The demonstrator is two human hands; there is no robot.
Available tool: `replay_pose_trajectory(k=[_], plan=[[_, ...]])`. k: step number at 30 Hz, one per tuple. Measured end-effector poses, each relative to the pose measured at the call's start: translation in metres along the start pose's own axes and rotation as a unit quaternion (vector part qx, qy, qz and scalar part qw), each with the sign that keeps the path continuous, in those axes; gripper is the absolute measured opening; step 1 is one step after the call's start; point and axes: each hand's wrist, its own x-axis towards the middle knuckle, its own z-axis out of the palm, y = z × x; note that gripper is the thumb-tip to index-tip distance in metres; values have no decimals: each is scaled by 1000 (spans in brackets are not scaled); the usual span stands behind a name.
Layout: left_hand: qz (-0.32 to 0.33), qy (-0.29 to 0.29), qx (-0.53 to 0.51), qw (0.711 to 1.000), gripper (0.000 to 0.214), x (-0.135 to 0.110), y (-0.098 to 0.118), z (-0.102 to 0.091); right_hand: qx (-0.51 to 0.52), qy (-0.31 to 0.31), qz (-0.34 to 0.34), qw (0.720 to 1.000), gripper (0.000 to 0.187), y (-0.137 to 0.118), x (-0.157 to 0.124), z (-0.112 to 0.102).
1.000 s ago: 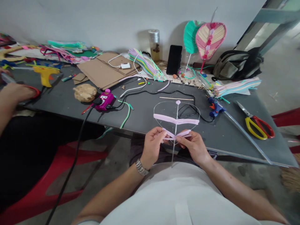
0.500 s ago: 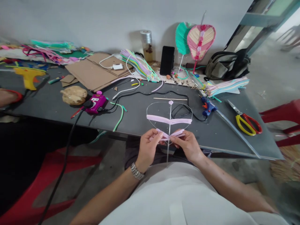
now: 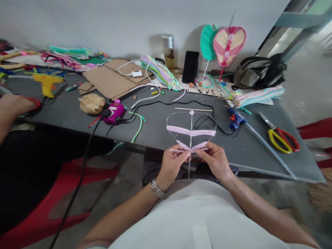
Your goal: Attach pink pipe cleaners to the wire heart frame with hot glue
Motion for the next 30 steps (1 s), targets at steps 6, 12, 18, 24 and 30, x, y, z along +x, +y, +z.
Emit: replay_pose_trajectory(k=[6,12,18,24,30], plan=[[-10,-6,-27,1000,23,-1,5,2,-34,1,-7,999,30,1,2,-1],[4,11,-13,1000,23,-1,7,1,-29,17,-6,999,33,0,3,-2],[0,24,-14,1000,20,-1,1,0,-29,38,11,999,33,2,1,-7],[-14,11,-51,999,20,-2,2,2,-5,39,22,999,33,4,2,-7],[-14,16,-58,998,25,-3,-2,2,-25,43,-1,999,32,4,1,-8]])
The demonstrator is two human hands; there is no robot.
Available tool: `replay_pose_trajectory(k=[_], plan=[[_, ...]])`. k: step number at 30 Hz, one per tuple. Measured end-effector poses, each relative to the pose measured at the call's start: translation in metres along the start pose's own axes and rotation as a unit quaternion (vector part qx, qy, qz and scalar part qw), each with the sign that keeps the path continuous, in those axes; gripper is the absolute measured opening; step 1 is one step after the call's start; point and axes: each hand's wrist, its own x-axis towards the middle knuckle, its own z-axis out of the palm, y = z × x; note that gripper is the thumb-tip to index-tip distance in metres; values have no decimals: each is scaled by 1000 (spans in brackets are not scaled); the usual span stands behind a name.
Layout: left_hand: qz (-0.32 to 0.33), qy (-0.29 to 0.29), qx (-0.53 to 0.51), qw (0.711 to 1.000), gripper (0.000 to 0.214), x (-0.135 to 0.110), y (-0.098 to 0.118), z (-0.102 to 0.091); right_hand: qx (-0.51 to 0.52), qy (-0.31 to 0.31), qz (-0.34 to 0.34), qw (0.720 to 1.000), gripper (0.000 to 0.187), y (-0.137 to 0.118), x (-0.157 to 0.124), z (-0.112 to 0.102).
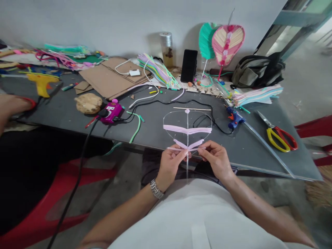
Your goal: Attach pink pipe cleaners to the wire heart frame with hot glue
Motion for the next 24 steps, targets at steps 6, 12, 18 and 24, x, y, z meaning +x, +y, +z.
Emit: replay_pose_trajectory(k=[6,12,18,24], plan=[[-16,34,-26,999,30,-1,-2,-1,-93,23,-67,993,24,5,-8,-7],[-5,23,-61,998,29,2,1,-1,-200,-12,-141,969,16,10,-24,-18],[-15,37,-66,997,34,5,-2,0,-225,-13,-152,962,15,10,-25,-21],[-6,47,-51,998,33,3,0,2,-259,-27,-159,952,11,5,-22,-15]])
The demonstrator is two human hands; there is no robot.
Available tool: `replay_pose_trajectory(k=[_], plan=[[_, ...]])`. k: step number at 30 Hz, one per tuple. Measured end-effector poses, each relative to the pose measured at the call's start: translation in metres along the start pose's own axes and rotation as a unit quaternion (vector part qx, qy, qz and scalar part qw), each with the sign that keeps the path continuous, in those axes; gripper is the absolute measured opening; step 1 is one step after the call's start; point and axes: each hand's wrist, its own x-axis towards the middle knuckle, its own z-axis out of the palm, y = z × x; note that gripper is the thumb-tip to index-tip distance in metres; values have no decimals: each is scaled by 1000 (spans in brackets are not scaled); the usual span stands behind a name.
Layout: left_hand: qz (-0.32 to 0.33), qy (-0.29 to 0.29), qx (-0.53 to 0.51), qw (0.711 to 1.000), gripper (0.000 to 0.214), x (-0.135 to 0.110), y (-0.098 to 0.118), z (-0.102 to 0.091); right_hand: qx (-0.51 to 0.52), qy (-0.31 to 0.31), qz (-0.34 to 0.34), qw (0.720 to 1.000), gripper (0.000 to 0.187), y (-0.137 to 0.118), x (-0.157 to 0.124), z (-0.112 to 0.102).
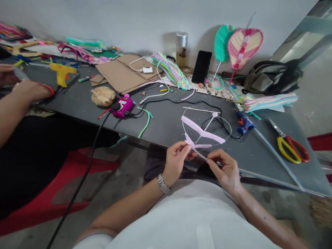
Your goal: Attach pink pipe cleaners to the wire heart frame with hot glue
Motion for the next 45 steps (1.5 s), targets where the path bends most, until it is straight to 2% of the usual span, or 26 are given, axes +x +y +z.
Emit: replay_pose_trajectory(k=[3,5,8,11,16,20,31,45], plan=[[16,-5,14,1000,30,0,0,1,-43,-15,-27,999,3,-6,2,7],[31,-9,21,999,28,0,-1,3,-82,-26,-73,994,9,-9,6,13],[43,-13,32,998,29,1,-3,4,-170,-12,-161,972,14,-15,13,21],[50,-8,49,997,31,3,-6,4,-233,18,-208,950,18,-21,19,26],[76,13,30,997,38,6,-10,2,-251,11,-220,943,22,-27,21,31],[87,12,12,996,34,7,-10,2,-262,6,-221,939,24,-27,22,33],[60,29,1,998,32,6,-4,4,-289,3,-237,927,26,-25,25,29],[52,32,-38,997,30,6,-7,2,-269,4,-242,932,23,-23,27,31]])
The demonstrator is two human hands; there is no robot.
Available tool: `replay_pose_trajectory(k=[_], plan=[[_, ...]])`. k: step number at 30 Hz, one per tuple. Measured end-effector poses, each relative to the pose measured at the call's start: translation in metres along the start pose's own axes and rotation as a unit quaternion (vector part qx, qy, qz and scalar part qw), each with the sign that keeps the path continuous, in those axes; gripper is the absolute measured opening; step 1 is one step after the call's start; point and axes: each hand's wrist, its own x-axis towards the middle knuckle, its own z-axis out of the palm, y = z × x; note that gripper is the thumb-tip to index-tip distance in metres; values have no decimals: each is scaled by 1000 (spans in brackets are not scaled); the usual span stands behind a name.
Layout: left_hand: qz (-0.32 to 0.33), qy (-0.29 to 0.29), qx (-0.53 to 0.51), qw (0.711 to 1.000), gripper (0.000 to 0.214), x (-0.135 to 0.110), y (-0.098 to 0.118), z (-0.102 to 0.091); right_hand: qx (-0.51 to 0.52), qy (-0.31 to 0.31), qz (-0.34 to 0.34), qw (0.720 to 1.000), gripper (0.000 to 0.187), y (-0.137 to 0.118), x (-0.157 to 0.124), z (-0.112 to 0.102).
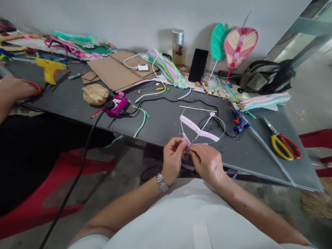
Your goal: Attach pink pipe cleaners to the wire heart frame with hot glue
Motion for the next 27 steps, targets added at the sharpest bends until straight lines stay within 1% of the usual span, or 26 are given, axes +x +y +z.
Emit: replay_pose_trajectory(k=[6,12,14,16,18,19,20,21,22,23,24,25,26,27], plan=[[9,4,3,1000,29,1,-1,-1,-14,-11,-6,1000,26,-1,2,0],[11,9,6,1000,29,2,-3,-2,-11,6,-13,1000,19,-2,4,0],[19,15,8,1000,28,5,-2,-4,1,22,-15,1000,13,-1,1,-1],[35,29,9,999,27,9,1,-5,20,53,-30,998,5,2,-5,-4],[50,38,5,998,25,12,8,-5,56,76,-36,995,3,6,-15,-7],[51,36,-1,998,24,13,11,-5,86,77,-18,993,3,8,-19,-8],[49,27,-12,998,24,14,15,-3,124,70,25,990,8,11,-24,-10],[42,14,-28,999,24,14,18,-2,169,61,88,980,14,14,-27,-10],[29,-4,-46,999,26,14,21,0,221,50,161,961,20,17,-28,-11],[9,-25,-64,998,28,13,23,2,275,41,230,933,25,20,-27,-11],[-19,-49,-80,995,30,12,24,5,330,33,285,899,27,23,-24,-12],[-53,-73,-92,992,33,11,25,7,384,24,320,866,29,26,-20,-12],[-89,-95,-101,986,34,10,25,8,432,12,335,837,31,27,-14,-13],[-124,-115,-105,980,35,9,25,10,473,-3,335,815,33,29,-7,-13]])
